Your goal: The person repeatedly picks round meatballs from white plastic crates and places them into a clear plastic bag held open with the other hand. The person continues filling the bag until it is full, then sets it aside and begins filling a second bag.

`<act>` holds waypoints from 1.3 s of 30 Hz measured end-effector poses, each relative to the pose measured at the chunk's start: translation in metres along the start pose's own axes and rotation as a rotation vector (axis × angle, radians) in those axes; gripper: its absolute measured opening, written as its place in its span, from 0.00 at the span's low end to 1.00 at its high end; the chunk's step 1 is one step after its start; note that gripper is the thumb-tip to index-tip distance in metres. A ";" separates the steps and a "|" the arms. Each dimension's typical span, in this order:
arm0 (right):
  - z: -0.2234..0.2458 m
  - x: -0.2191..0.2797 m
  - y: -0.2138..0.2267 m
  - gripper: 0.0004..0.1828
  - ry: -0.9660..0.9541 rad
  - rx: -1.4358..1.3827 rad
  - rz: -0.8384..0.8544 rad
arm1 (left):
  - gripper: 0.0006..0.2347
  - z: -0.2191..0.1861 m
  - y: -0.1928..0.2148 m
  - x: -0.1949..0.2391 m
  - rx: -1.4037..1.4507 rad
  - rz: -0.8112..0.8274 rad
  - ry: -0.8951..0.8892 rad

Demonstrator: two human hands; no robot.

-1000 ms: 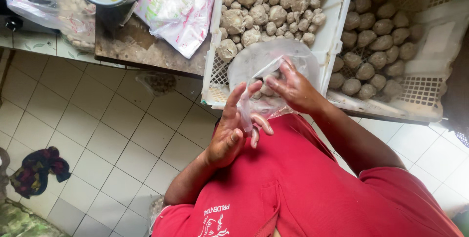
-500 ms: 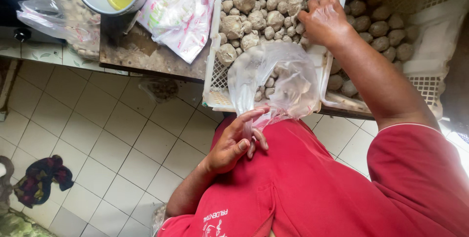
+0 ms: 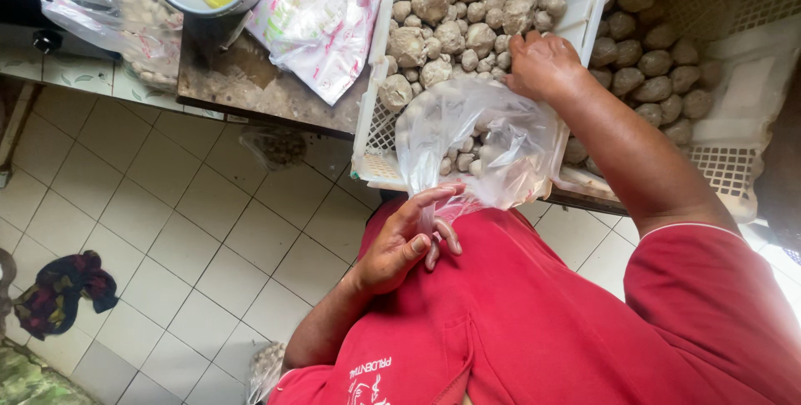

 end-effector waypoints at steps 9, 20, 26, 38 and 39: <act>0.004 0.003 -0.020 0.26 -0.048 -0.410 0.007 | 0.33 0.000 0.001 -0.003 0.047 0.015 0.028; 0.004 0.029 -0.003 0.31 0.388 -0.108 0.163 | 0.33 -0.003 0.006 -0.004 0.027 0.017 0.023; 0.014 0.031 0.008 0.16 0.279 0.044 0.138 | 0.32 -0.007 0.007 -0.004 0.022 0.004 -0.005; 0.017 0.026 -0.001 0.12 0.218 0.076 0.042 | 0.33 -0.005 0.004 -0.003 0.013 -0.006 0.005; 0.014 0.024 0.002 0.15 0.207 0.071 0.030 | 0.33 -0.005 0.004 -0.004 0.008 -0.007 0.001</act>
Point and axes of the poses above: each hand's wrist, its own x-axis away from the middle knuckle, its own y-axis out of the back of the hand, z = x × y, the point moved 4 cm from there along -x, towards the middle knuckle, and after that the axes turned 3 degrees about z, right-handed, at the moved point
